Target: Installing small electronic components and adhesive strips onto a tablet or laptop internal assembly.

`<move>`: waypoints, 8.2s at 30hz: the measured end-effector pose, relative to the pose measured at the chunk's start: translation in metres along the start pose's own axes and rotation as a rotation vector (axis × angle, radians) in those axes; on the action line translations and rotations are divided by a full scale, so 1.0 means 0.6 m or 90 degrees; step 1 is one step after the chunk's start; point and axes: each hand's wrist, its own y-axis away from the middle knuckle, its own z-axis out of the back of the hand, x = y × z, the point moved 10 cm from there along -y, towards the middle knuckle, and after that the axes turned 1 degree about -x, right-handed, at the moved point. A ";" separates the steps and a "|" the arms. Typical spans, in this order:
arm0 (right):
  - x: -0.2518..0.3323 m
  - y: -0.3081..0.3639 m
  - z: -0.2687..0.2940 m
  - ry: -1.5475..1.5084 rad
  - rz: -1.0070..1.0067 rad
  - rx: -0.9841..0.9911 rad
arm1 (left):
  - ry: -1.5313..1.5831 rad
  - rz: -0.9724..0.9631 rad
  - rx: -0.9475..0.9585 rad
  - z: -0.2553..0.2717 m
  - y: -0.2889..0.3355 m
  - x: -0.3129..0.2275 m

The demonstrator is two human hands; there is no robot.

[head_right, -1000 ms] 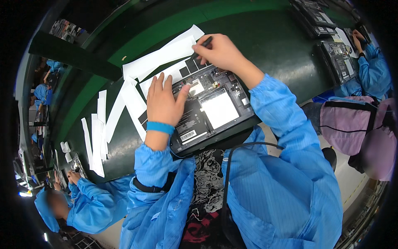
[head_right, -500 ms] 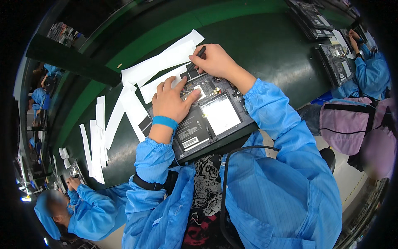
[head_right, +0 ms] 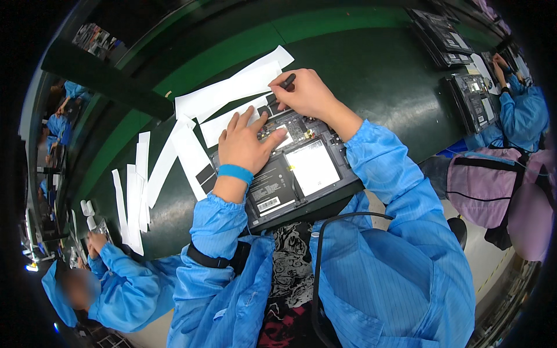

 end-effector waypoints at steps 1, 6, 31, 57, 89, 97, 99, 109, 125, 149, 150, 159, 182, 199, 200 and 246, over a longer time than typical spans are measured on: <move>0.003 0.001 -0.002 -0.009 0.012 0.006 | 0.002 -0.003 -0.004 0.000 -0.001 -0.001; 0.009 0.005 0.005 -0.017 0.026 -0.017 | -0.003 -0.004 -0.006 -0.002 0.000 -0.001; 0.001 0.003 0.000 -0.053 0.044 -0.024 | -0.008 -0.001 0.003 -0.003 -0.001 0.000; -0.031 0.098 0.031 -0.364 -0.129 -0.073 | 0.496 0.216 0.012 0.019 0.017 0.059; -0.015 0.111 0.010 -0.212 -0.036 -0.042 | 0.301 0.215 0.024 0.013 0.007 0.036; -0.017 0.111 0.010 -0.200 -0.021 -0.043 | 0.275 0.206 0.009 0.012 0.006 0.035; -0.015 0.111 0.010 -0.196 -0.021 -0.038 | 0.273 0.207 0.014 0.013 0.006 0.034; -0.018 0.110 0.004 -0.184 -0.049 -0.014 | 0.273 0.238 0.038 0.004 0.002 0.044; -0.022 0.114 0.009 -0.183 -0.026 -0.035 | 0.181 0.271 0.152 -0.007 -0.003 0.053; -0.035 0.090 0.109 -0.261 0.038 -0.192 | 0.219 0.104 0.118 -0.001 -0.032 0.045; -0.042 0.088 0.116 -0.280 0.038 -0.226 | 0.212 0.102 0.110 -0.003 -0.027 0.040; -0.034 0.253 0.105 -0.098 -0.026 -0.228 | 0.296 0.042 -0.193 0.113 0.233 0.081; 0.155 0.062 -0.405 -0.156 0.180 -0.078 | 0.669 0.247 -0.475 0.219 0.413 0.590; 0.239 0.059 -0.228 -0.270 0.117 0.223 | 0.469 -0.092 -0.440 0.555 0.284 0.260; 0.253 0.064 -0.156 -0.281 0.136 0.204 | 0.469 -0.177 -0.482 0.615 0.267 0.194; 0.822 -0.339 0.452 -0.234 0.243 -0.365 | 0.801 -0.216 -0.307 1.041 -0.459 -0.086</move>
